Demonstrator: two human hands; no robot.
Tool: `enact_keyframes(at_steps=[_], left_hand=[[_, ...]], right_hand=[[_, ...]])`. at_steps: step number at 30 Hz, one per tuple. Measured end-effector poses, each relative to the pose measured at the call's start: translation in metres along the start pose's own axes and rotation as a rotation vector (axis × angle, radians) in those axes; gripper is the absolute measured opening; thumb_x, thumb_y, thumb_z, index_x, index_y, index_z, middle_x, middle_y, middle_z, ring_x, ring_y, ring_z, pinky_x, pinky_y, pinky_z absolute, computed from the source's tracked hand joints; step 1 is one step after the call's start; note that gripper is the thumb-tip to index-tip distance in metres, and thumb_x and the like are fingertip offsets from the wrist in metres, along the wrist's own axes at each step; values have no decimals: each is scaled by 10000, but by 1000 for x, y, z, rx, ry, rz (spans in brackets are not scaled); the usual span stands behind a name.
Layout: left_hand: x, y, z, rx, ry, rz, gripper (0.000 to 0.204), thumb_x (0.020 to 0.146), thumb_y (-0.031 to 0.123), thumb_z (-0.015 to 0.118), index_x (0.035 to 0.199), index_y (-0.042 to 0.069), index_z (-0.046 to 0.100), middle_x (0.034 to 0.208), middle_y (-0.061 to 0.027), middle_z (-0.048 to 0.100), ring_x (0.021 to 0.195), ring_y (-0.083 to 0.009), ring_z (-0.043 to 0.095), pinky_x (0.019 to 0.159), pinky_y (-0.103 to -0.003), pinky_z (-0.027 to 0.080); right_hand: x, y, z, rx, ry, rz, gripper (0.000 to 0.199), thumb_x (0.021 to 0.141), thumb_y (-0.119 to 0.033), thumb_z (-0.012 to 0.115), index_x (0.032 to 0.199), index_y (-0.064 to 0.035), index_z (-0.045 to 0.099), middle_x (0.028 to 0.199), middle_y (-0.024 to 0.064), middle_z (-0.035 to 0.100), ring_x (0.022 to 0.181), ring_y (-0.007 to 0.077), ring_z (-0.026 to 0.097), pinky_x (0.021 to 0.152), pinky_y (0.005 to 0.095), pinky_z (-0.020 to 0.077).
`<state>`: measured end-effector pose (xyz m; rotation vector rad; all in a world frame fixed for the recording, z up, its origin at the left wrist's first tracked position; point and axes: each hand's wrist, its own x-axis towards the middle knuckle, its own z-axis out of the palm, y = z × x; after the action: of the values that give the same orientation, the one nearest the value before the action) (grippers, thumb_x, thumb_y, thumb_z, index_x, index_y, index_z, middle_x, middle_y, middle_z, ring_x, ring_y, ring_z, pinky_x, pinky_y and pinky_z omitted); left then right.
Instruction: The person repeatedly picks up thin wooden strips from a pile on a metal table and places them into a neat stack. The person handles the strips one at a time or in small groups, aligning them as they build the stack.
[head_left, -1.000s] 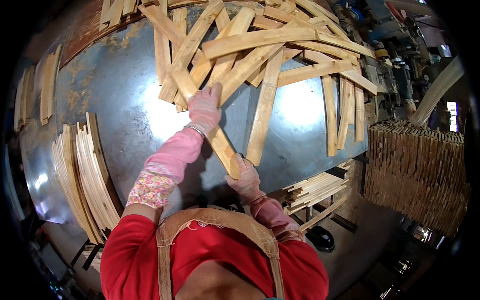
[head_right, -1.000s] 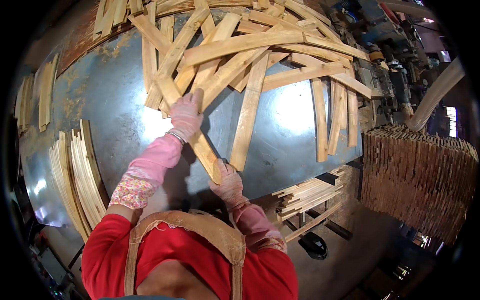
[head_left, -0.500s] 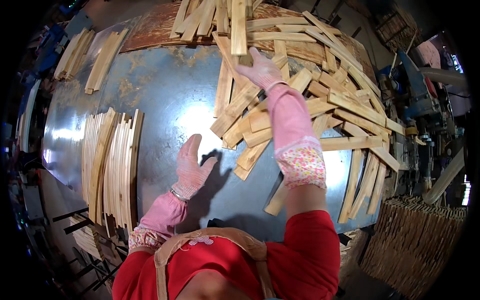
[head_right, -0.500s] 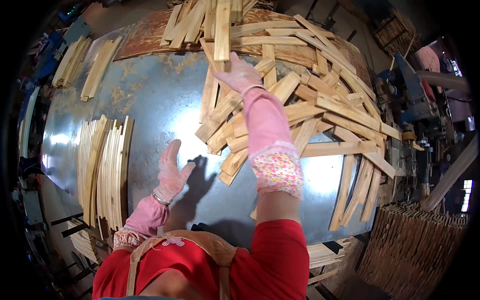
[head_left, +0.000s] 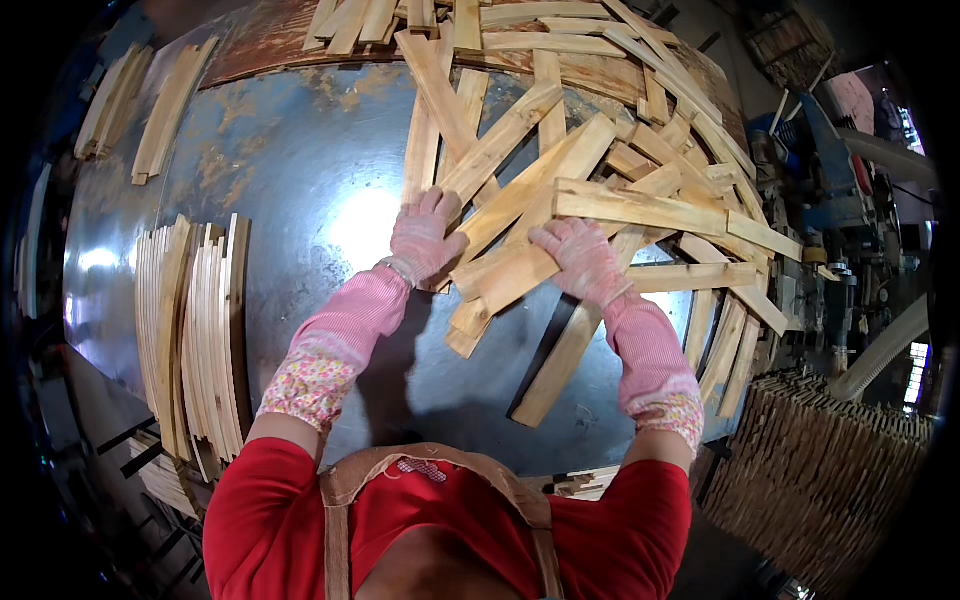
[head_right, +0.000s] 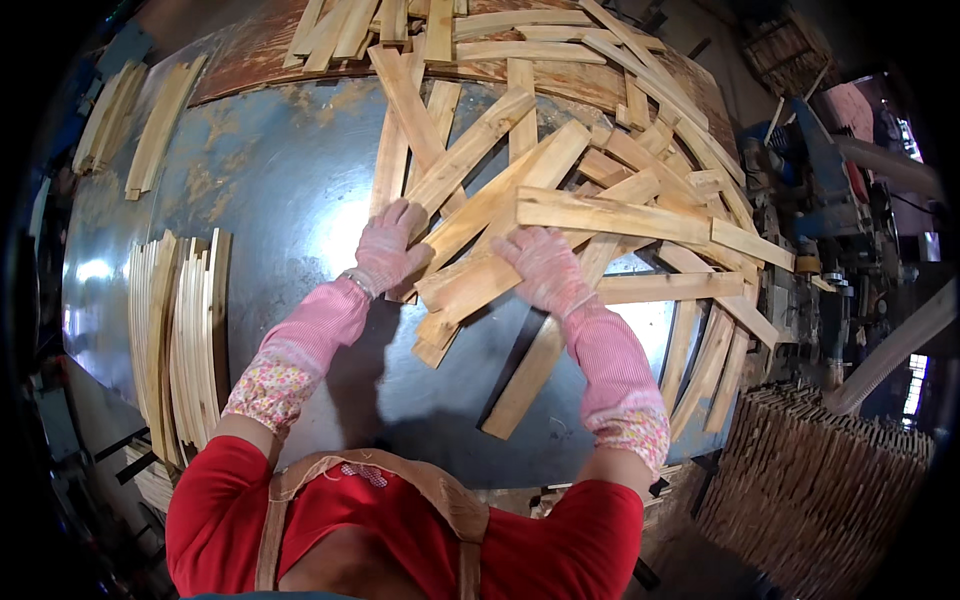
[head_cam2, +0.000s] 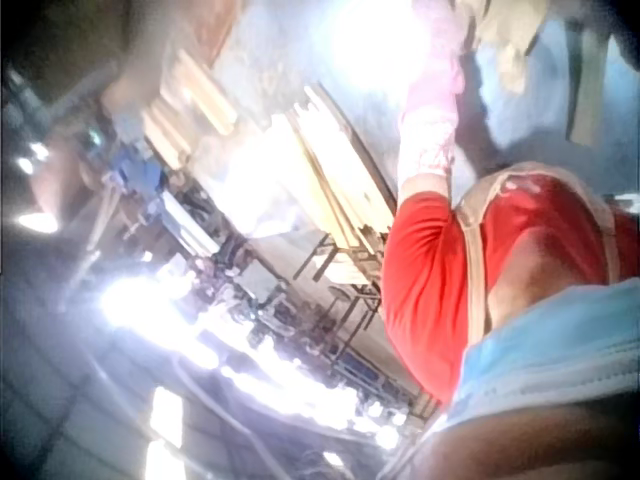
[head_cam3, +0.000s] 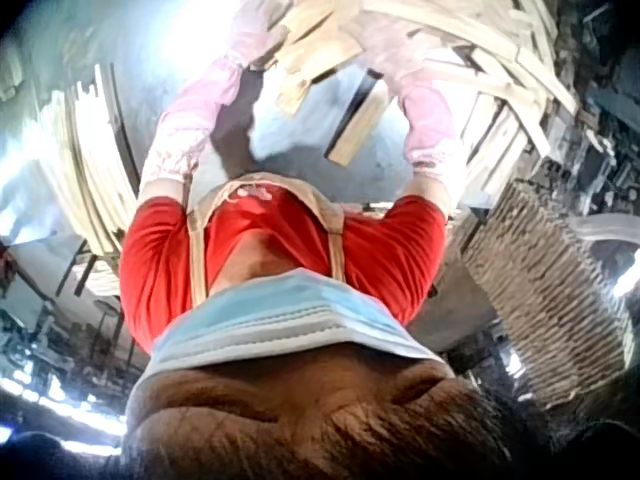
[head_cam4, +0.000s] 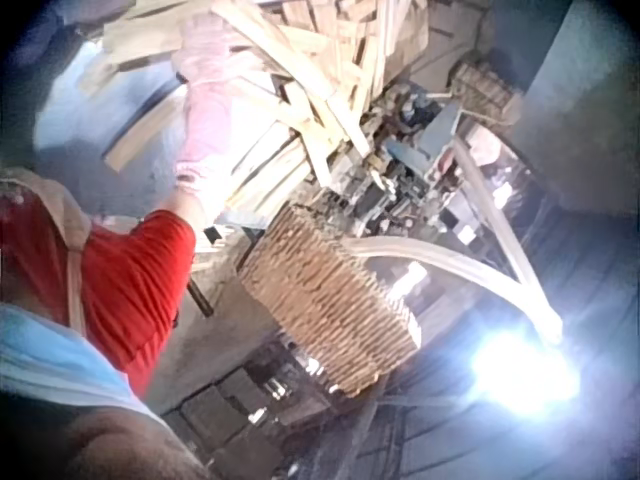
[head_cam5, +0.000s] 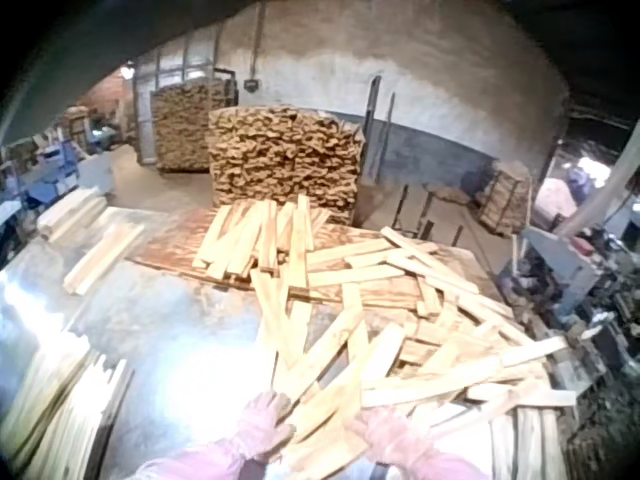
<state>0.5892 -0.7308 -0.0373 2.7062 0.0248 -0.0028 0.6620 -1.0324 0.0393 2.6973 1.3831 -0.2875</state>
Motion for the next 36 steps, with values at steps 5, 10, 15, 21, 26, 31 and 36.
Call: enact_keyframes(at_steps=[5, 10, 15, 21, 26, 31, 36], left_hand=[[12, -1, 0, -52, -112, -231, 706, 876, 362, 806, 1450, 77, 512, 1393, -183, 623, 1259, -426, 627, 1051, -484, 524], [-60, -46, -5, -660, -272, -465, 835, 902, 307, 747, 1642, 139, 399, 1059, -199, 745, 985, -360, 736, 887, -421, 590], [-216, -81, -31, -1975, -565, -520, 805, 996, 438, 702, 1655, 106, 381, 834, -66, 586, 628, -151, 559, 528, -296, 489], [-309, -72, -60, -2635, -580, -431, 834, 920, 527, 711, 1546, 12, 517, 933, -149, 608, 710, -254, 609, 680, -436, 580], [-365, -129, -29, -2330, -379, -823, 737, 967, 430, 575, 1503, -73, 514, 1291, -336, 692, 1101, -458, 731, 931, -641, 598], [-401, -161, -52, -2267, -376, -997, 573, 1004, 495, 584, 1243, -10, 712, 1004, -212, 785, 791, -375, 759, 717, -534, 638], [-427, -177, -99, -1054, -42, -862, 460, 975, 353, 713, 1285, 14, 727, 1128, -171, 773, 985, -350, 749, 910, -462, 599]], right_hand=[[-24, -51, -77, 273, 218, -106, 724, 742, -292, 856, 1424, -182, 640, 1308, 78, 689, 1246, 332, 635, 1044, 465, 511], [-5, -45, -119, 1215, 348, 272, 561, 1080, -492, 543, 1377, -25, 634, 1279, 199, 747, 1109, 316, 750, 936, 421, 604], [41, -56, -67, 2113, 450, 584, 765, 1093, -694, 408, 1410, -21, 585, 1177, 203, 735, 888, 306, 740, 771, 427, 643], [101, -152, 43, 2203, 331, 805, 746, 1089, -683, 431, 1444, -38, 556, 1177, 229, 718, 887, 389, 741, 750, 524, 643], [133, -236, 58, 2177, 213, 875, 759, 1088, -676, 435, 1446, -15, 542, 1160, 251, 712, 883, 428, 739, 759, 565, 637], [163, -289, 70, 2156, 199, 799, 734, 1098, -656, 432, 1428, -7, 532, 1162, 281, 697, 888, 460, 742, 771, 592, 638], [208, -335, 74, 2190, 138, 805, 731, 1108, -625, 453, 1475, 7, 459, 1148, 293, 687, 901, 491, 748, 761, 617, 650]])
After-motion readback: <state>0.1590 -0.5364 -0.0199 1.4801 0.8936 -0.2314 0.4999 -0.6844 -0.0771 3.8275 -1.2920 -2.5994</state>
